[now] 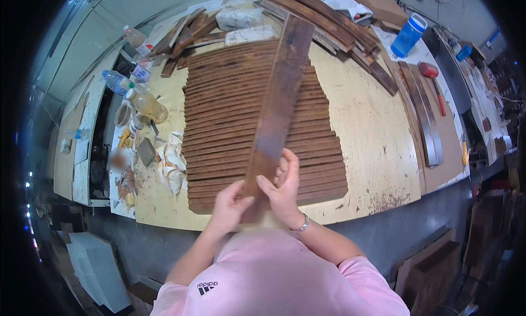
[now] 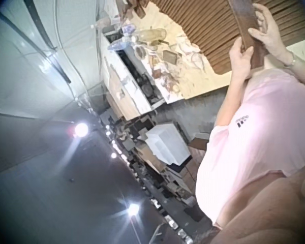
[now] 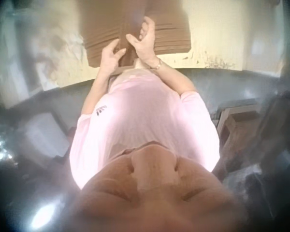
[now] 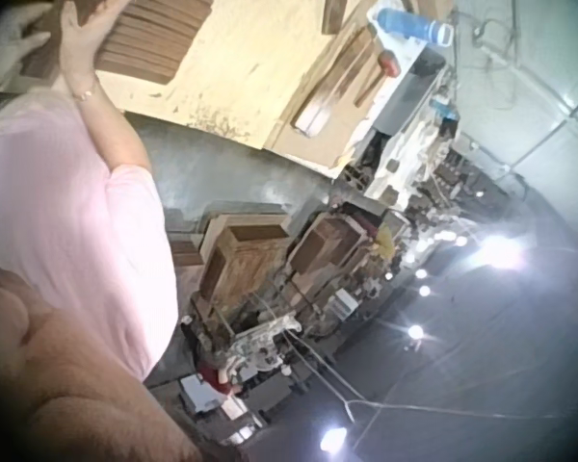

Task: The person wipes a wooden board with a cloth, aligns it with other slats on a table, and then uses a yellow block to rub the surface of the assembled wood panel.

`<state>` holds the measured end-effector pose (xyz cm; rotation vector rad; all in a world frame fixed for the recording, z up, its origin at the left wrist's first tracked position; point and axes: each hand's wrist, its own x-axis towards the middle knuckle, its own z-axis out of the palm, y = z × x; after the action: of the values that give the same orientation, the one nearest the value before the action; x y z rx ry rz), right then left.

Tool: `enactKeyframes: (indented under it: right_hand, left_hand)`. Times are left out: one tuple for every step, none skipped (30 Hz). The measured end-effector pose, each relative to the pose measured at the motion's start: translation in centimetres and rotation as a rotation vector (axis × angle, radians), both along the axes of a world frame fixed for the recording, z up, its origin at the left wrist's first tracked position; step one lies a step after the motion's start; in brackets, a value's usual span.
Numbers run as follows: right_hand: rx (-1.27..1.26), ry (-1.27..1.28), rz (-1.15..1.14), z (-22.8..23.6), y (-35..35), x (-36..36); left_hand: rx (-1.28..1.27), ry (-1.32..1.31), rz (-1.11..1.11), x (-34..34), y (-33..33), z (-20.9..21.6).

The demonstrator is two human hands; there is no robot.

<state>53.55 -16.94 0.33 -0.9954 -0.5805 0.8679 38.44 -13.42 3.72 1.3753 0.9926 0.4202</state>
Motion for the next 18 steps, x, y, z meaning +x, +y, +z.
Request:
enactKeyframes:
  right_hand:
    - [-0.049, 0.034, 0.082, -0.3, -0.6, -0.1]
    - [-0.059, 0.018, 0.157, -0.7, -1.0, -0.1]
    - [-0.066, 0.001, 0.236, -1.0, -1.3, -0.1]
    - [-0.035, 0.087, 0.291, -0.9, -1.5, -0.3]
    - [-0.03, 0.119, 0.357, -1.1, -2.0, -0.2]
    - [-0.081, 0.106, 0.371, -1.0, -2.7, -0.2]
    - [-0.133, 0.092, 0.382, -1.0, -3.4, -0.1]
    - [-0.19, -0.068, 0.422, -1.4, -4.4, 0.6]
    - [-0.245, -0.227, 0.471, -2.0, -5.7, 1.6]
    - [-0.302, -0.387, 0.516, -2.5, -7.2, 2.7]
    - [-0.375, -0.379, 0.415, -2.8, -8.8, 3.5]
    - [-0.444, -0.373, 0.327, -3.0, -10.6, 4.4]
    - [-0.485, -0.37, 0.239, -4.3, -12.7, 5.7]
    - [-0.531, -0.364, 0.134, -6.0, -14.9, 7.4]
    - [-0.552, -0.312, -0.044, -7.0, -16.7, 8.7]
    - [-0.632, -0.392, -0.189, -7.8, -18.2, 10.2]
    - [-0.651, -0.35, -0.291, -7.8, -19.3, 11.4]
    - [-0.687, -0.351, -0.323, -7.5, -20.1, 12.5]
  left_hand:
    - [-0.011, -0.045, 0.053, -0.7, 0.0, -0.1]
    - [0.013, -0.078, 0.126, -1.6, -0.1, -0.6]
    - [0.04, -0.112, 0.203, -2.6, -0.3, -1.1]
    - [0.057, -0.146, 0.214, -3.8, -0.1, -1.5]
    - [0.094, -0.133, 0.224, -4.4, -0.2, -1.5]
    - [0.141, -0.068, 0.236, -5.6, -0.3, -1.9]
    - [0.188, -0.007, 0.243, -6.6, -0.2, -2.3]
    - [0.279, 0.076, 0.188, -7.3, -0.2, -2.2]
    - [0.372, 0.16, 0.14, -8.1, -0.5, -1.4]
    - [0.463, 0.241, 0.087, -8.7, -0.6, -0.9]
    - [0.55, 0.27, 0.018, -9.5, -0.5, -0.6]
    - [0.636, 0.303, -0.041, -10.4, -0.8, -0.2]
    - [0.72, 0.33, -0.096, -11.0, -1.1, 0.0]
    - [0.808, 0.338, -0.179, -10.6, -0.9, 0.1]
    - [0.817, 0.33, -0.222, -10.3, -0.9, -0.2]
    - [0.825, 0.324, -0.266, -10.1, -0.8, -0.3]
    - [0.834, 0.318, -0.308, -10.0, -0.8, -0.5]
    - [0.855, 0.311, -0.338, -10.0, -0.7, -0.8]
